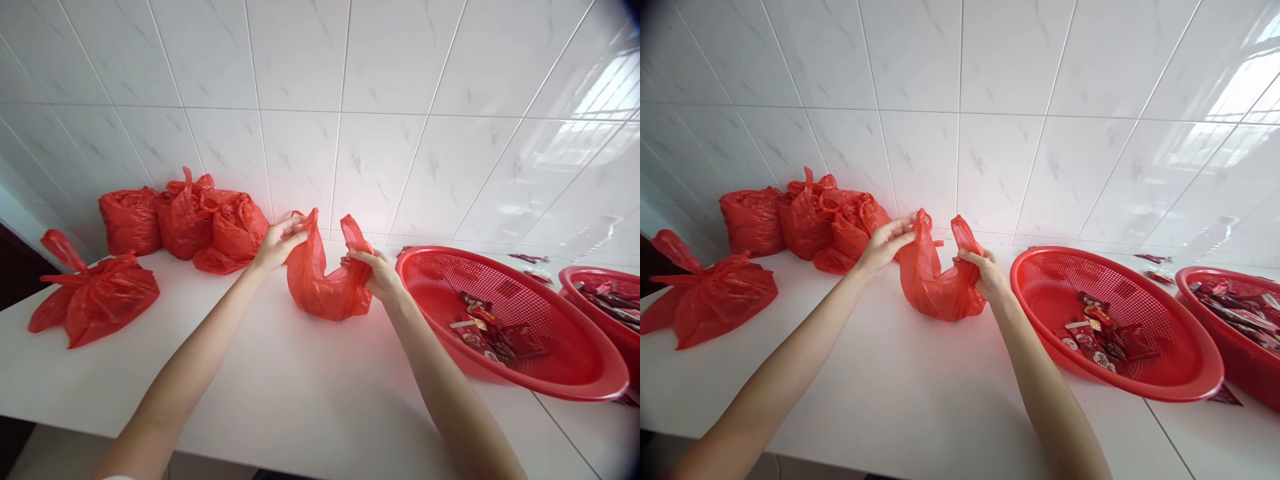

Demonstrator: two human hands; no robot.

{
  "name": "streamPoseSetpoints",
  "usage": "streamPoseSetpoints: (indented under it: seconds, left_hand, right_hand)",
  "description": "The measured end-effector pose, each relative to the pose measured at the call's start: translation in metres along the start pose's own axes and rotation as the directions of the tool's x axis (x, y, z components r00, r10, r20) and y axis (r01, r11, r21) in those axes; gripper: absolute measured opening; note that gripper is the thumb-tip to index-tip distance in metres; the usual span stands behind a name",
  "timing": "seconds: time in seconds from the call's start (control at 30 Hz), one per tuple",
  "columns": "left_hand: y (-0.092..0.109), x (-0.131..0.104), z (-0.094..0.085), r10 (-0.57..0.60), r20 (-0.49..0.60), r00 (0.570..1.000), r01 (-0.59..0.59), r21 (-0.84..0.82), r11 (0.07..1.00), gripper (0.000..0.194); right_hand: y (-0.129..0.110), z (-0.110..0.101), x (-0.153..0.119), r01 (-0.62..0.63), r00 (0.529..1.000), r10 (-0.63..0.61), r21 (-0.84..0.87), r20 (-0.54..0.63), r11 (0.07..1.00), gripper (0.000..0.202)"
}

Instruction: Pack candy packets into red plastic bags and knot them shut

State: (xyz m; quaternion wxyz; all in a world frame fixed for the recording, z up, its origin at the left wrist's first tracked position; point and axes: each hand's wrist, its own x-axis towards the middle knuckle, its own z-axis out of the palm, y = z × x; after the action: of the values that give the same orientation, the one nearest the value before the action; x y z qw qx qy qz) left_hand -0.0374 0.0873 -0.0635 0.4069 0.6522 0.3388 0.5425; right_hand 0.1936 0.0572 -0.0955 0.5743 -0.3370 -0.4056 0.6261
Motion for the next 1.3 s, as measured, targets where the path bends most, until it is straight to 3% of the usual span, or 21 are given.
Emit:
streamPoseSetpoints:
  seconds: [0.13, 0.27, 0.4, 0.53, 0.67, 0.87, 1.03, 1.13, 1.2, 1.3]
  left_hand:
    - [0.015, 0.0, 0.005, 0.013, 0.072, 0.997, -0.014, 0.024, 1.0, 0.028]
    - [0.03, -0.003, 0.01, 0.084, 0.126, 0.989, -0.09, 0.047, 0.995, 0.019]
    - [0.038, -0.007, 0.019, 0.159, 0.19, 0.969, -0.177, 0.077, 0.981, 0.015]
    - [0.042, -0.007, 0.03, 0.244, 0.22, 0.944, -0.284, 0.172, 0.943, 0.014]
    - [0.046, -0.005, 0.038, 0.244, 0.303, 0.921, -0.325, 0.255, 0.911, 0.018]
    - [0.042, -0.005, 0.045, 0.299, 0.22, 0.929, -0.362, 0.358, 0.861, 0.021]
    - [0.035, -0.004, 0.046, 0.131, 0.117, 0.984, -0.164, 0.35, 0.922, 0.026]
    - [0.032, -0.002, 0.043, 0.01, 0.124, 0.992, -0.063, 0.429, 0.901, 0.029]
    - [0.029, 0.0, 0.04, -0.105, 0.19, 0.976, 0.006, 0.458, 0.889, 0.032]
    - [0.026, 0.001, 0.036, -0.26, 0.321, 0.911, 0.111, 0.416, 0.903, 0.034]
  right_hand:
    - [-0.002, 0.009, -0.005, 0.048, 0.993, -0.049, 0.013, 0.108, 0.999, 0.024]
    - [-0.004, 0.014, -0.009, 0.08, 0.991, -0.076, -0.034, 0.107, 0.996, 0.025]
    - [-0.008, 0.019, -0.014, 0.124, 0.991, -0.115, -0.142, 0.072, 0.982, 0.023]
    - [-0.012, 0.025, -0.022, 0.161, 0.98, -0.121, -0.274, 0.159, 0.948, 0.02]
    - [-0.018, 0.029, -0.031, 0.192, 0.965, -0.111, -0.349, 0.239, 0.917, 0.02]
    - [-0.028, 0.031, -0.038, 0.301, 0.941, -0.161, -0.52, 0.298, 0.799, 0.015]
    - [-0.025, 0.028, -0.034, 0.429, 0.903, -0.278, -0.666, 0.327, 0.61, 0.027]
    - [-0.023, 0.025, -0.033, 0.486, 0.867, -0.368, -0.733, 0.336, 0.477, 0.018]
    - [-0.023, 0.024, -0.033, 0.512, 0.839, -0.422, -0.76, 0.342, 0.401, 0.012]
    - [-0.025, 0.023, -0.034, 0.5, 0.838, -0.416, -0.8, 0.352, 0.331, 0.021]
